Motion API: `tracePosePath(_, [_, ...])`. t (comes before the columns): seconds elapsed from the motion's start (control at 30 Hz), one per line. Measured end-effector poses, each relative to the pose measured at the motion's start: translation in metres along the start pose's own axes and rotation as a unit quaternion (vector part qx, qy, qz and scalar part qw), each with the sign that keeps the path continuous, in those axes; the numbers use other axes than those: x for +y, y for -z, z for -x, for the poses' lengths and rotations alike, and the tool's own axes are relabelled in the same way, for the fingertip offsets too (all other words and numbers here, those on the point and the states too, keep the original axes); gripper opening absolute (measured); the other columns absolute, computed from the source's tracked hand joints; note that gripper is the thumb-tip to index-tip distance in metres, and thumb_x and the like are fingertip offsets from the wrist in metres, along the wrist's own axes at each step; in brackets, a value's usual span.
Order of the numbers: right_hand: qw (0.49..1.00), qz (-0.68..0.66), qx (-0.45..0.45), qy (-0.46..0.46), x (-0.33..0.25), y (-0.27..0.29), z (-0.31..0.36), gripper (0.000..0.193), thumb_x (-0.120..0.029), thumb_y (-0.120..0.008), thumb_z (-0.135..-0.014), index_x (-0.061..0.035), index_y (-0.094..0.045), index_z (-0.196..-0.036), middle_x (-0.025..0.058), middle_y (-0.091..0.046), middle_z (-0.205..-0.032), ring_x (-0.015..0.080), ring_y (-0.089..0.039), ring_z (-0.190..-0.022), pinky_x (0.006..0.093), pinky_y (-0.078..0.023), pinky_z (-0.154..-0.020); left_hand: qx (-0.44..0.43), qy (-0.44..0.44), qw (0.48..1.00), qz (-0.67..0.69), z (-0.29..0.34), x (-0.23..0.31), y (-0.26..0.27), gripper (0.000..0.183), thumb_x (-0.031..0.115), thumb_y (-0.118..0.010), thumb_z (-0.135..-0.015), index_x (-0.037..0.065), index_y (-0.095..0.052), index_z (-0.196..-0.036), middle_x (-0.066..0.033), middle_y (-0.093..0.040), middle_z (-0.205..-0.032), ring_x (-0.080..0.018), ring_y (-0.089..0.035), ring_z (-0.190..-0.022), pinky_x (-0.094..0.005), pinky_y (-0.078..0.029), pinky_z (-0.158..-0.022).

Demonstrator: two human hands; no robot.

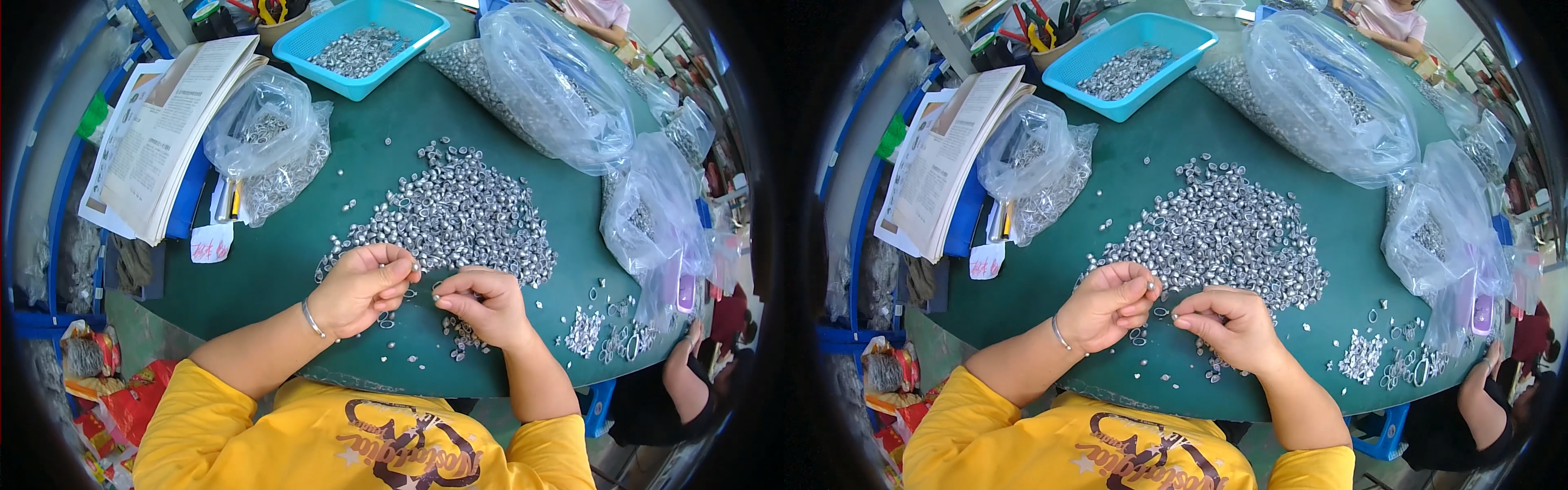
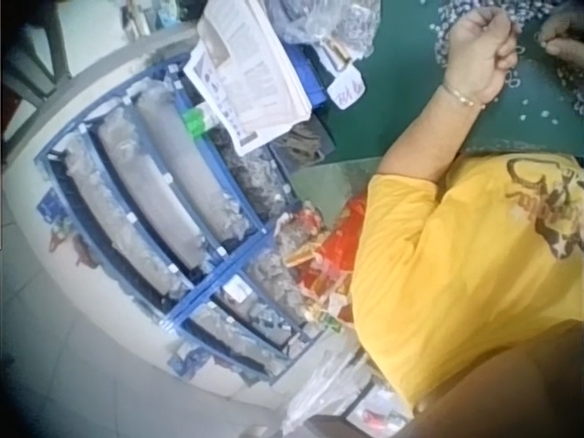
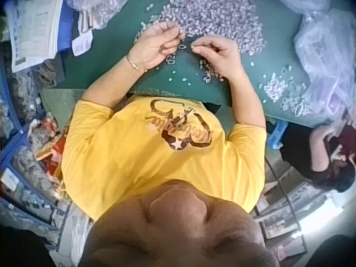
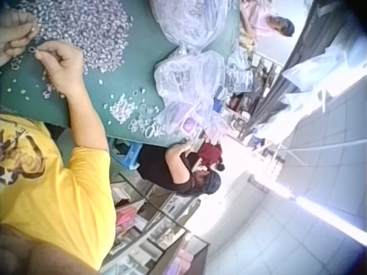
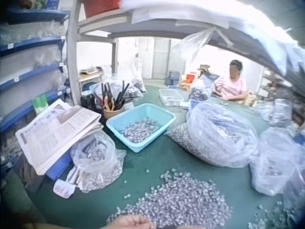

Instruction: The person sorts through a pile of small metal components on a green table by hand, picking them up, turning them over, and placing them into different groups or bags.

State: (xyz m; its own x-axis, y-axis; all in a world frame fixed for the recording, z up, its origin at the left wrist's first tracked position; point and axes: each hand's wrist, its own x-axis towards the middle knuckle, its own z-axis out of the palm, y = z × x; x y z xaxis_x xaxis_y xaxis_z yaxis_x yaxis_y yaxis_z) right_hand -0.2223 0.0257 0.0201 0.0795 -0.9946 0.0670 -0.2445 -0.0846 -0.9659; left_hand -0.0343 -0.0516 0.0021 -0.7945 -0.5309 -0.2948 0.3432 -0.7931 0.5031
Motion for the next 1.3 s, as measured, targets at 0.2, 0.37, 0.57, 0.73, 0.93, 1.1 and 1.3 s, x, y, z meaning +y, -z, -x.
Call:
tracePosePath(0.2, [0.990, -0.104, -0.029, 0.085, 0.002, 0.006, 0.003, 0.006, -0.003, -0.067, -0.072, -0.0011, -0.064, -0.077, 0.0015, -0.057, -0.064, 0.0084, -0.050, -0.056, 0.0216, -0.039, -0.050, -0.024, -0.012, 0.999, -0.022, 0.002, -0.001, -0.005, 0.008, 0.011, -0.055, -0.085, 0.003, -0.054, -0.087, -0.0083, -0.057, -0.088, -0.0039, -0.038, -0.054, -0.0153, -0.033, -0.047])
tracePosePath(0.37, [0.923, -0.384, -0.018, -0.001, 0.011, 0.001, 0.010, 0.007, -0.004, -0.064, -0.075, 0.0002, -0.060, -0.078, 0.0038, -0.054, -0.067, 0.0099, -0.046, -0.054, 0.0226, -0.035, -0.048, 0.011, -0.020, 1.000, -0.012, 0.010, 0.005, -0.007, 0.005, 0.006, -0.054, -0.083, 0.003, -0.056, -0.086, -0.0090, -0.058, -0.085, -0.0049, -0.039, -0.053, -0.0165, -0.034, -0.046])
tracePosePath(0.57, [0.818, -0.573, -0.042, -0.007, 0.015, 0.009, 0.007, 0.010, -0.009, -0.057, -0.082, 0.0001, -0.055, -0.085, 0.0007, -0.042, -0.066, 0.0052, -0.031, -0.046, 0.0182, -0.022, -0.039, 0.040, -0.140, 0.987, 0.063, 0.032, 0.034, 0.012, 0.009, 0.005, -0.050, -0.080, 0.002, -0.055, -0.085, -0.0090, -0.053, -0.082, -0.0100, -0.045, -0.062, -0.0188, -0.038, -0.050])
tracePosePath(0.73, [0.988, -0.153, 0.019, 0.020, -0.001, -0.015, 0.001, 0.007, 0.002, -0.065, -0.072, 0.0002, -0.064, -0.078, 0.0005, -0.051, -0.063, 0.0071, -0.044, -0.055, 0.0199, -0.033, -0.048, 0.106, -0.181, 0.978, 0.013, 0.049, 0.042, 0.029, 0.007, 0.006, -0.051, -0.080, 0.001, -0.053, -0.085, -0.0085, -0.051, -0.084, -0.0100, -0.046, -0.064, -0.0181, -0.038, -0.050])
tracePosePath(0.93, [0.996, -0.013, -0.033, 0.079, -0.015, -0.040, -0.016, 0.010, -0.002, -0.067, -0.072, -0.0036, -0.065, -0.081, 0.0025, -0.056, -0.064, 0.0098, -0.049, -0.057, 0.0220, -0.038, -0.052, 0.083, -0.100, 0.982, -0.138, 0.049, 0.024, 0.022, 0.007, 0.002, -0.056, -0.079, 0.000, -0.056, -0.086, 0.0005, -0.051, -0.065, -0.0031, -0.042, -0.051, -0.0161, -0.030, -0.040])
tracePosePath(1.1, [0.993, 0.035, 0.001, 0.114, -0.010, -0.049, -0.019, 0.011, -0.003, -0.068, -0.071, -0.0041, -0.065, -0.082, 0.0032, -0.057, -0.066, 0.0113, -0.051, -0.058, 0.0226, -0.040, -0.053, 0.028, -0.102, 0.933, -0.343, 0.049, 0.013, 0.013, 0.010, 0.009, -0.065, -0.078, 0.001, -0.063, -0.085, 0.0021, -0.056, -0.075, -0.0005, -0.043, -0.056, -0.0144, -0.033, -0.047])
tracePosePath(1.3, [0.996, 0.001, -0.015, 0.093, -0.004, -0.049, -0.019, 0.011, -0.001, -0.067, -0.071, -0.0038, -0.065, -0.082, 0.0033, -0.057, -0.068, 0.0107, -0.051, -0.059, 0.0216, -0.039, -0.053, 0.015, -0.147, 0.896, -0.418, 0.047, 0.012, 0.017, 0.010, 0.008, -0.063, -0.079, -0.001, -0.063, -0.084, -0.0007, -0.058, -0.077, -0.0046, -0.050, -0.066, -0.0181, -0.040, -0.058])
